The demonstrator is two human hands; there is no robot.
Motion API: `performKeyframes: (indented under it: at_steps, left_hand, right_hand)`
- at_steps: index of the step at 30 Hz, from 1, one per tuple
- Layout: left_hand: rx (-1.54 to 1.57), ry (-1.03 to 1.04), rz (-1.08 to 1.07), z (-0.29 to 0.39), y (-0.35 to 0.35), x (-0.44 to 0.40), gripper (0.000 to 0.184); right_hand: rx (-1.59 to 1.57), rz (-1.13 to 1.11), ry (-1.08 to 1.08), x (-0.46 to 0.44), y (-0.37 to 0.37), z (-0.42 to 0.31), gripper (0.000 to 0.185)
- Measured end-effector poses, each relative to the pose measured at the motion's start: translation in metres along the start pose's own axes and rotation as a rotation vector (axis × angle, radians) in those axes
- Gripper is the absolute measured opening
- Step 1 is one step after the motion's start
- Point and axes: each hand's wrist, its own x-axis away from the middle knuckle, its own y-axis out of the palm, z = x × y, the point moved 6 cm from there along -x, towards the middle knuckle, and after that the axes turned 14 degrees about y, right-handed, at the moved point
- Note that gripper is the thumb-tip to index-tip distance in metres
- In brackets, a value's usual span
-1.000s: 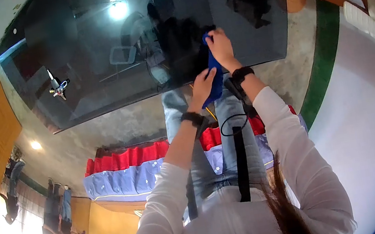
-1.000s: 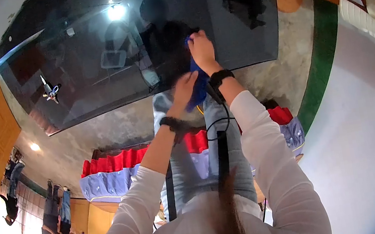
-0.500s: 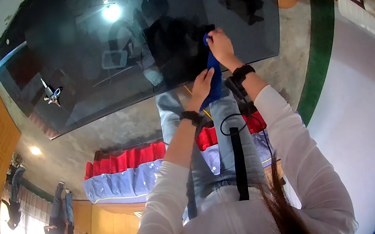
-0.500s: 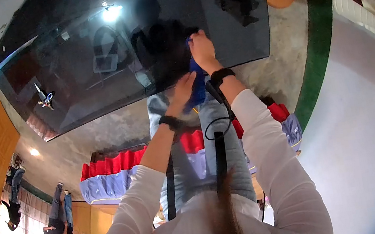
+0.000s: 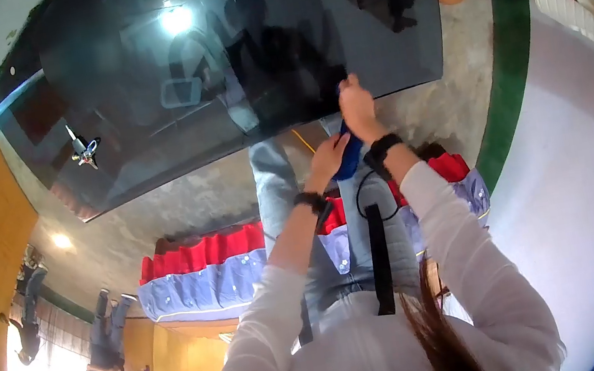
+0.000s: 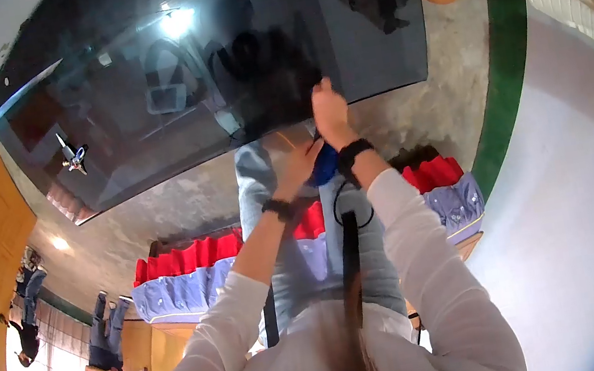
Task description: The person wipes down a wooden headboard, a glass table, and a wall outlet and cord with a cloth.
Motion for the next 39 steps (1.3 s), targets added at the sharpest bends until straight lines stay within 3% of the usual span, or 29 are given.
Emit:
performKeyframes:
  at_steps: [2,4,5,8,10,13,14,16,18,20,23,27,31,35,39]
  left_hand:
    - [-0.050,-0.075,0.147,-0.057,0.023,0.012,0.044]
    - [-0.120,-0.169,0.218,-0.065,0.006,0.022,0.042]
    - [-0.155,-0.218,0.255,-0.067,0.000,0.027,0.041]
    - [-0.338,0.157,0.454,-0.056,-0.004,0.004,0.039]
    - [-0.268,0.068,0.295,-0.012,-0.013,-0.013,0.038]
    - [-0.242,0.130,0.265,0.021,-0.008,-0.039,0.035]
    - [-0.244,0.184,0.367,0.027,-0.004,-0.051,0.033]
    - [-0.246,0.214,0.319,0.054,-0.016,-0.072,0.031]
    - [-0.155,0.168,0.410,0.056,-0.018,-0.097,0.031]
    - [-0.061,0.137,0.415,0.060,-0.022,-0.103,0.036]
    - [-0.029,0.192,0.453,0.052,-0.007,-0.099,0.031]
    - [-0.116,0.226,0.440,0.056,0.016,-0.078,0.031]
    - [-0.121,0.168,0.347,0.080,0.010,-0.093,0.032]
    - [-0.109,0.168,0.438,0.080,-0.001,-0.112,0.032]
    - [-0.099,0.182,0.387,0.089,-0.002,-0.122,0.033]
  right_hand:
    - [-0.009,-0.101,-0.055,0.019,0.013,-0.031,0.011]
    - [-0.056,-0.209,-0.171,0.018,0.031,-0.057,0.011]
    - [-0.196,-0.099,-0.087,0.013,0.024,-0.050,0.011]
    - [-0.548,0.278,0.218,-0.002,0.010,-0.016,0.020]
    - [-0.647,0.279,0.437,-0.014,0.014,0.023,0.023]
    - [-0.721,0.271,0.542,-0.055,0.012,0.063,0.026]
    - [-0.701,0.256,0.567,-0.071,0.002,0.068,0.027]
    - [-0.572,0.255,0.535,-0.108,-0.017,0.066,0.027]
    - [-0.524,0.321,0.272,-0.128,-0.054,0.035,0.025]
    - [-0.453,0.291,0.155,-0.131,-0.079,0.009,0.022]
    - [-0.282,0.102,-0.167,-0.112,-0.072,-0.009,0.015]
    - [-0.086,-0.040,-0.174,-0.090,-0.059,0.015,0.011]
    - [-0.041,0.110,0.052,-0.114,-0.076,0.027,0.013]
    - [-0.102,0.150,-0.219,-0.124,-0.091,-0.004,0.014]
    - [-0.171,0.281,-0.040,-0.132,-0.105,0.020,0.016]
